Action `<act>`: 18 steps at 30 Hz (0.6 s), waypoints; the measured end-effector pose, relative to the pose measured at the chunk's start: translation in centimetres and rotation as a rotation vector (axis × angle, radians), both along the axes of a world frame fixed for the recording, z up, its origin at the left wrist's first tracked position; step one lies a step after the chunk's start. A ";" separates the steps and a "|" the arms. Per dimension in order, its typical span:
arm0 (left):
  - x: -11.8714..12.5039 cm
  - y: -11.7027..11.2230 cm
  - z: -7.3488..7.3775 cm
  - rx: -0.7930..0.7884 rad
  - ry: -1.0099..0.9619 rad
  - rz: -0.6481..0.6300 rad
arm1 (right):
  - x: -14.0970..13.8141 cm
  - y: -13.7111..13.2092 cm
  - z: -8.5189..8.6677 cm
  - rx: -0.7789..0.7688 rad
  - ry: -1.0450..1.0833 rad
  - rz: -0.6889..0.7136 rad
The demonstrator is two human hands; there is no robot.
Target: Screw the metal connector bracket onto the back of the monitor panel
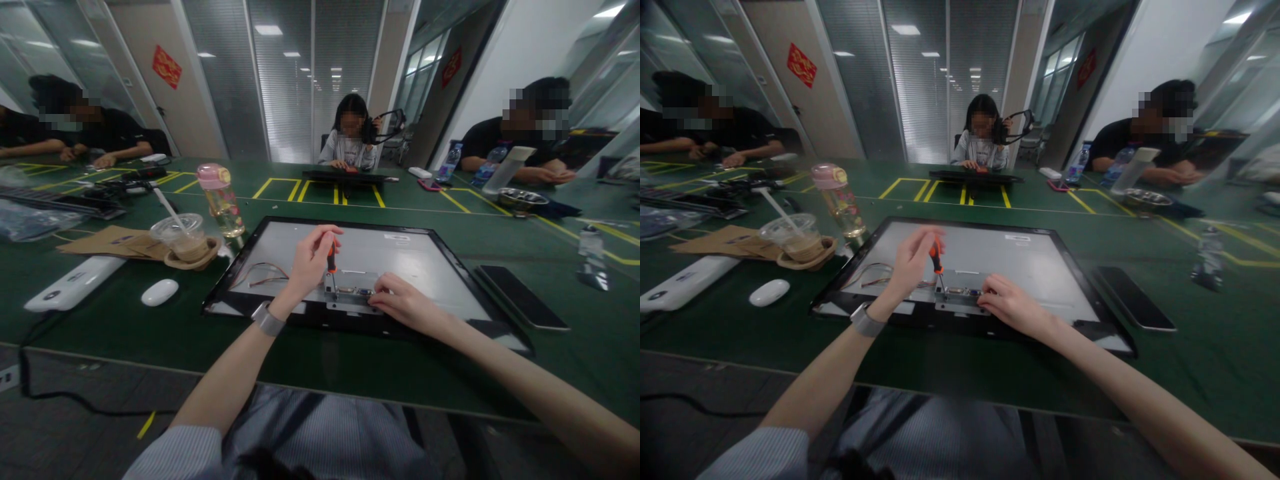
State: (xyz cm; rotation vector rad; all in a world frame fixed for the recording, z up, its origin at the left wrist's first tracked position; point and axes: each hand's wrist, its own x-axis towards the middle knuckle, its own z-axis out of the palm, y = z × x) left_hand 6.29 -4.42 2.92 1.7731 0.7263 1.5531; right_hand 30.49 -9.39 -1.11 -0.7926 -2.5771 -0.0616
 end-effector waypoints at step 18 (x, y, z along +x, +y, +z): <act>0.0 0.1 -0.2 0.002 0.002 -0.011 | 0.7 -1.4 -0.2 -0.230 0.048 -0.058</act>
